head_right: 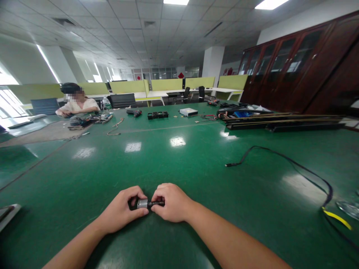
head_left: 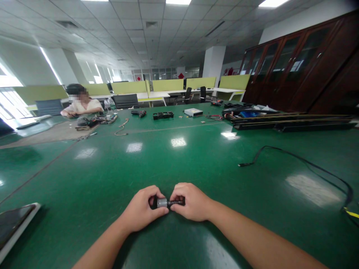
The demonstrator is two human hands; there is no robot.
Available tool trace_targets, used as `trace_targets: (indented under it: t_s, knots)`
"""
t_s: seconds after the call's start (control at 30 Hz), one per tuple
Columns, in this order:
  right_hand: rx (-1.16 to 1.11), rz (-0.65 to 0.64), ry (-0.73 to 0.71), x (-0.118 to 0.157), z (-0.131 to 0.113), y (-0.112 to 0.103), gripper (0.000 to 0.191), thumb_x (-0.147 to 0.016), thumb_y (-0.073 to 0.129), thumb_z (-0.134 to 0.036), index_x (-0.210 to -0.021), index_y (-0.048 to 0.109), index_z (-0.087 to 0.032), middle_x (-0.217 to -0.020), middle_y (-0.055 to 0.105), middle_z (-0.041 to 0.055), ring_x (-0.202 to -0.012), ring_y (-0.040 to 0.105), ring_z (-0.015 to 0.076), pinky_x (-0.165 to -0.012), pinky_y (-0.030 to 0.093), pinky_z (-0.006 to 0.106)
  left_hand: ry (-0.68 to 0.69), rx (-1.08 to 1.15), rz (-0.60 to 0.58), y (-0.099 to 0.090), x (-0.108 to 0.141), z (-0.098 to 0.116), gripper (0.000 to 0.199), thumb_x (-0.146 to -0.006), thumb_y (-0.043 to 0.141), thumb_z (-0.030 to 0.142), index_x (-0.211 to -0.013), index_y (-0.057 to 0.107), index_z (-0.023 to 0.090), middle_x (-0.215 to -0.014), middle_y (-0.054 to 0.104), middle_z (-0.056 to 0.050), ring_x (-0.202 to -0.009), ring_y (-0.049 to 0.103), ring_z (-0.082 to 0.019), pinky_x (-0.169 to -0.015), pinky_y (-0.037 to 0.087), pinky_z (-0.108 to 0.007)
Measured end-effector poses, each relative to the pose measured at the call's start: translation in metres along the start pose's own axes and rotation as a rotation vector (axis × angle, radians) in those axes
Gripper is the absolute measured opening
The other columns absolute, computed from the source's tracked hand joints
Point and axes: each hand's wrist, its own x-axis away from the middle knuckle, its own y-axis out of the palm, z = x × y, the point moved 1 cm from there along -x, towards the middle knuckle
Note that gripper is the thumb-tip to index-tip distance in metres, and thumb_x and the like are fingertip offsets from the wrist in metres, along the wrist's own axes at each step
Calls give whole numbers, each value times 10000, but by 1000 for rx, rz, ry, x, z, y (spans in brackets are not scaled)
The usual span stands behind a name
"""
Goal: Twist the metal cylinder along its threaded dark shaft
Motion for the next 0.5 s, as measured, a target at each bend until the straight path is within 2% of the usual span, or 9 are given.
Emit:
trace_targets:
  t_s: [0.5]
  knots:
    - [7,-15,23,2,-1,-1,58,-751,698,-194,-807,685,-184,-693,585,-8,-657,541,139,-625,384,252,-1,4,6,1,1,-1,228,-755,733,386,-847,651,194,-751,572,21,-690,512,-149,-621,354,-234]
